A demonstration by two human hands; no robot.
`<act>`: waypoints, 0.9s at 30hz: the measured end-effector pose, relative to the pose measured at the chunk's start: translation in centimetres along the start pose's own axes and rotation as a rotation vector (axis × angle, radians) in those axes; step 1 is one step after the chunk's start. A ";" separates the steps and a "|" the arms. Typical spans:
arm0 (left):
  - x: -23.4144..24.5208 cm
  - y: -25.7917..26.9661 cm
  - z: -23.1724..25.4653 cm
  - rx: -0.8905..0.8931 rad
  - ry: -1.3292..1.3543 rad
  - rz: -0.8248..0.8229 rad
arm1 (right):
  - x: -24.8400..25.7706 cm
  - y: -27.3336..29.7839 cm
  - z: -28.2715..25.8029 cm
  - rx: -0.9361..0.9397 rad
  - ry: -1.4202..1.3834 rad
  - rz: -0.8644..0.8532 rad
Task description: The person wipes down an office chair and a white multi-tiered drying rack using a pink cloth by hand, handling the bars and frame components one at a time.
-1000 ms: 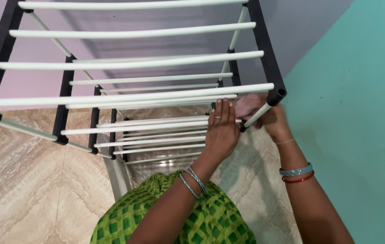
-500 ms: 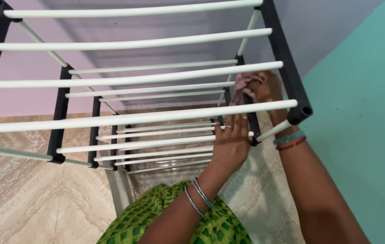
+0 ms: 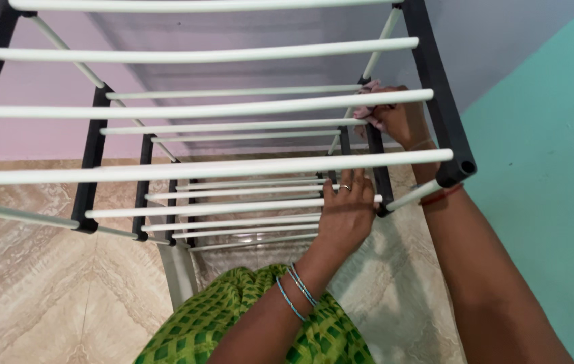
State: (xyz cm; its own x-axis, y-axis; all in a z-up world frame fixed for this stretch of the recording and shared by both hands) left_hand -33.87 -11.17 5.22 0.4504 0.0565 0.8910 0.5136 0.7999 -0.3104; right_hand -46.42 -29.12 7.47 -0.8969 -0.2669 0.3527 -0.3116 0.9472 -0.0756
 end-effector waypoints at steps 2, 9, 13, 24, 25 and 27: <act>-0.1 0.0 -0.1 -0.006 0.005 0.001 | -0.3 3.4 -1.6 -0.045 0.091 0.099; -0.6 -0.3 -0.3 -0.004 -0.028 -0.015 | -2.5 10.6 -1.5 0.053 -0.032 0.091; -1.5 -0.3 -0.9 -0.009 -0.046 -0.102 | -2.9 14.1 -1.4 0.145 0.459 0.111; -0.4 4.1 -5.2 0.097 -0.122 -0.144 | -2.3 14.7 1.9 -0.277 -0.172 0.144; -0.1 4.6 -5.5 0.108 -0.135 -0.148 | -2.2 14.5 1.3 -0.267 -0.019 0.155; 0.3 5.3 -5.8 0.128 -0.151 -0.150 | -2.3 14.5 0.2 -0.241 0.285 0.175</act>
State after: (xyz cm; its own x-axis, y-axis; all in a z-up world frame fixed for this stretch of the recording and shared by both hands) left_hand -26.76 -10.37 1.87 0.2567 0.0127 0.9664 0.4654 0.8747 -0.1351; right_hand -48.96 -14.85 5.39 -0.7961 -0.0702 0.6010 -0.0493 0.9975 0.0511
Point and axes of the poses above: each hand's wrist, its own y-axis away from the middle knuckle, its own x-axis out of the back of the hand, z = x × y, the point moved 9 cm from there along -y, towards the middle knuckle, and after that the axes turned 12 degrees about -z, right-handed, at the moved point
